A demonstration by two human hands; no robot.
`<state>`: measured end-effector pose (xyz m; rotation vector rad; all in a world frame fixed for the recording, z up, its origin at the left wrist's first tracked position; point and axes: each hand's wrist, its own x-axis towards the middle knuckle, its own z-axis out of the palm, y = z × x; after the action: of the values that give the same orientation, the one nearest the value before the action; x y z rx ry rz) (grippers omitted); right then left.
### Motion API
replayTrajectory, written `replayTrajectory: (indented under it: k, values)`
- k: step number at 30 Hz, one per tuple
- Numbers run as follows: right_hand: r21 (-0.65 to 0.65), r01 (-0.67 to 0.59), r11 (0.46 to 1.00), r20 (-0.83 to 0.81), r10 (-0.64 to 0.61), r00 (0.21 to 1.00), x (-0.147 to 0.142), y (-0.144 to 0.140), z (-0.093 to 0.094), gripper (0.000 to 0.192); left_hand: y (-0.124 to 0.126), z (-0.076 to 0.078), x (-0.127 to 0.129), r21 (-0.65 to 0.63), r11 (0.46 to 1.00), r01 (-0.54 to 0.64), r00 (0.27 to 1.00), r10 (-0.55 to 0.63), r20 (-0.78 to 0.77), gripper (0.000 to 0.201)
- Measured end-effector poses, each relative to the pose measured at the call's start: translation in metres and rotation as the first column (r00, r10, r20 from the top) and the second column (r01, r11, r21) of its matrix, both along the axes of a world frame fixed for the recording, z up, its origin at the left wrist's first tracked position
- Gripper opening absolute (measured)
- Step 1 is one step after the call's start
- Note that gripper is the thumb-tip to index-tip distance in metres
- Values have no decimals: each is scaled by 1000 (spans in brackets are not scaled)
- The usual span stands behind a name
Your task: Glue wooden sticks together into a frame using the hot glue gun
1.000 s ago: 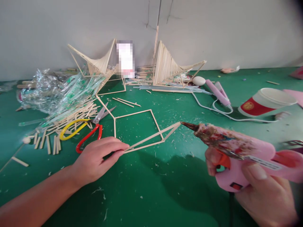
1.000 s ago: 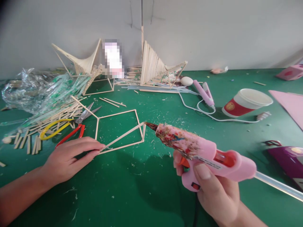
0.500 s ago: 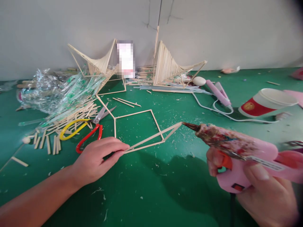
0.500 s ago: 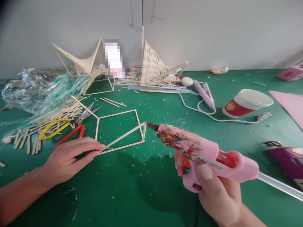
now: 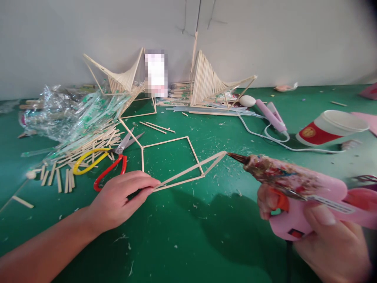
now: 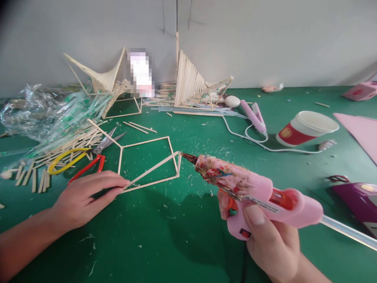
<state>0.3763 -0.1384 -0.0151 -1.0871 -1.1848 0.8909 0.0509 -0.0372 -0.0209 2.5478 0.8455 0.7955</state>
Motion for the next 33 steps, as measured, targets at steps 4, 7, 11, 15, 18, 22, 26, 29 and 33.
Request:
replayTrajectory:
  k: [4,7,11,15,18,22,26,29,33]
  values:
    - [11,30,1000,5,-30,1000,-4,2,5,25,-1,1,-1,-14,1000,-2,1000,2,8,19]
    - [-2,70,998,-15,-70,997,-7,3,7,24,-2,1,0,-34,999,-13,1000,13,3,18]
    - [-29,78,997,-39,-79,996,-8,2,6,22,-2,1,1,-39,999,-14,1000,15,4,18]
    - [-36,88,995,-40,-89,995,-8,2,6,28,-2,1,0,-41,999,-10,1000,10,2,19]
    - [-19,82,996,-27,-83,996,-7,3,6,22,-2,0,-1,-45,999,-7,1000,7,6,19]
    - [-10,49,999,18,-49,999,-3,1,2,26,-2,0,-1,-41,999,-4,1000,5,7,20]
    - [-7,57,998,51,-56,997,0,-1,-1,27,-2,-1,-1,-46,999,-7,1000,7,2,19]
    - [-9,25,1000,61,-25,998,0,1,2,29,-2,-1,-1,-55,998,-10,1000,10,1,19]
    - [-35,57,998,6,-56,998,-4,1,6,27,-1,-1,-1,-51,999,-4,1000,5,16,19]
